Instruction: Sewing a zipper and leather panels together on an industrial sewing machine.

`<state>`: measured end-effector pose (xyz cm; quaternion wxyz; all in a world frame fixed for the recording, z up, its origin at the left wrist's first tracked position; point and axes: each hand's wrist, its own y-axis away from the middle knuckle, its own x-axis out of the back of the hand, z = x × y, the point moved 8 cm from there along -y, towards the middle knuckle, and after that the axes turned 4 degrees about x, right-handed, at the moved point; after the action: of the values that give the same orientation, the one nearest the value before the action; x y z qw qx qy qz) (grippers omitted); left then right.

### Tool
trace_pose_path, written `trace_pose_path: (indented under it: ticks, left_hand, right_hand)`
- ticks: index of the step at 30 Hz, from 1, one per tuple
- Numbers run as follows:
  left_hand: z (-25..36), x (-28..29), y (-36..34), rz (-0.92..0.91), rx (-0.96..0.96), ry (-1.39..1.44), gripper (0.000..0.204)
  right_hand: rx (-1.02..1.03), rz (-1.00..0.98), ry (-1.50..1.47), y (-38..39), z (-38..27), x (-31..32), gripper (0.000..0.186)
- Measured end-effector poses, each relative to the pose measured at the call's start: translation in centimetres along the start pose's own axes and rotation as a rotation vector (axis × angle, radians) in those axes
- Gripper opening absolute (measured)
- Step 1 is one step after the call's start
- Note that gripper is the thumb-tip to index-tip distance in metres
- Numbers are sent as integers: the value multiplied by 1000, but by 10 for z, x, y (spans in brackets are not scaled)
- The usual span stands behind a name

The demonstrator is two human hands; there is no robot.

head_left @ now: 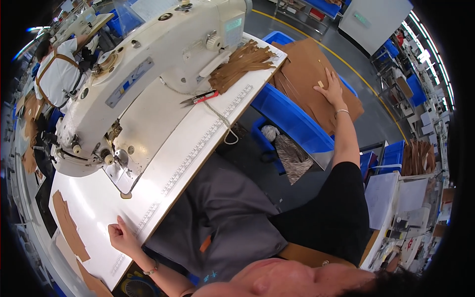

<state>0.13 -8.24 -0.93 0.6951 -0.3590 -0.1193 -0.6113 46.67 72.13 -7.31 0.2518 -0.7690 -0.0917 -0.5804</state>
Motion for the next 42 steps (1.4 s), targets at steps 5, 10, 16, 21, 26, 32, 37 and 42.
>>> trace_pose_path:
  ticks: [5,10,16,21,26,32,37,42]
  left_hand:
    - [-4,-1,0,-11,26,15,49]
    - [-6,-3,1,-42,66,36,49]
    - [-3,-1,5,-39,79,-35,49]
    - [0,0,5,-37,58,-2,49]
    - [3,2,5,-25,73,-17,47]
    - [11,2,4,-134,128,-207,39]
    - [33,-10,-17,-375,29,-257,30]
    - [71,-41,-58,-298,-308,-220,25]
  right_hand:
    - [10,25,260,-11,-42,48,83]
    - [532,377,-33,-15,-207,91,15]
    - [946,289,-71,-11,-342,59,27]
    - [853,53,63,-26,-345,40,28]
    - [845,189,-4,-29,-341,61,22]
    - [1013,404,-346,11,-384,115,21]
    - [1260,288,-430,96,-464,95,31]
    - [1700,-16,-584,187,-551,56,37]
